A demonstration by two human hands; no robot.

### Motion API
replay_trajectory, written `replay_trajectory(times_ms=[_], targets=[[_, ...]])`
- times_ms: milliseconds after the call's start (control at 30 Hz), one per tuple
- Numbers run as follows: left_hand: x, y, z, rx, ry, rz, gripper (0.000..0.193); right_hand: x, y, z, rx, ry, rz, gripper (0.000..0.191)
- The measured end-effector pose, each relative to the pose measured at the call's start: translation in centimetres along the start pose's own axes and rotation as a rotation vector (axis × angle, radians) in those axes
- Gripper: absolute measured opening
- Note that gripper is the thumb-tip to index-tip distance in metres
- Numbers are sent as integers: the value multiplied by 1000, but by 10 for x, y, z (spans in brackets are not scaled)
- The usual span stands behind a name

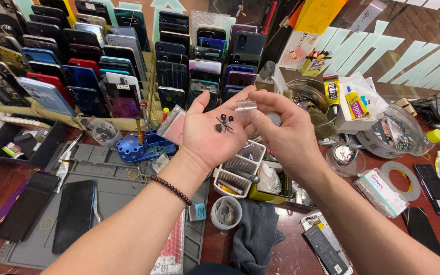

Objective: The person repairs a disassembled smartphone on a repair bench. They pry and lift components from the phone body, use a blue roller tool over a small panel, sort small screws and parts in their palm, and reposition the phone chassis while working on its internals.

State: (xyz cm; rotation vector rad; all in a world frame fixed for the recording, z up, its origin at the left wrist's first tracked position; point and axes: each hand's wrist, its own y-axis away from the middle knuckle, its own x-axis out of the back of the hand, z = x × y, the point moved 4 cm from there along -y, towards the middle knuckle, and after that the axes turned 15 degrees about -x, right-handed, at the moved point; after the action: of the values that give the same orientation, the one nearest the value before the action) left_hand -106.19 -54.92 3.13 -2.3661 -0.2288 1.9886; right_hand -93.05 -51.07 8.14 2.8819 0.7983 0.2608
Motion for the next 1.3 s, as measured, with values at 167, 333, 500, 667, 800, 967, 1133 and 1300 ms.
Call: replay_trajectory(times_ms=[167, 333, 500, 667, 800, 967, 1133, 1300], targets=[[-7, 0, 0, 5, -24, 2, 84, -5, 2, -6, 169, 129, -30, 35], [-8, -1, 1, 4, -58, -2, 85, -5, 1, -7, 152, 84, -71, 36], [-11, -2, 2, 45, 36, -92, 86, -1, -3, -8, 85, 74, -41, 36], [-7, -4, 3, 11, -9, 38, 85, -7, 2, -15, 316, 344, -1, 33], [2, -6, 4, 3, -3, 74, 84, -11, -1, -14, 194, 167, -73, 32], [-4, -5, 3, 112, 61, -232, 80, -11, -5, -13, 62, 9, -86, 33], [-2, -5, 3, -14, -40, 116, 79, -14, -1, -15, 279, 283, -59, 31], [-11, -4, 2, 38, -12, -14, 75, -8, -5, -14, 254, 249, -8, 34]])
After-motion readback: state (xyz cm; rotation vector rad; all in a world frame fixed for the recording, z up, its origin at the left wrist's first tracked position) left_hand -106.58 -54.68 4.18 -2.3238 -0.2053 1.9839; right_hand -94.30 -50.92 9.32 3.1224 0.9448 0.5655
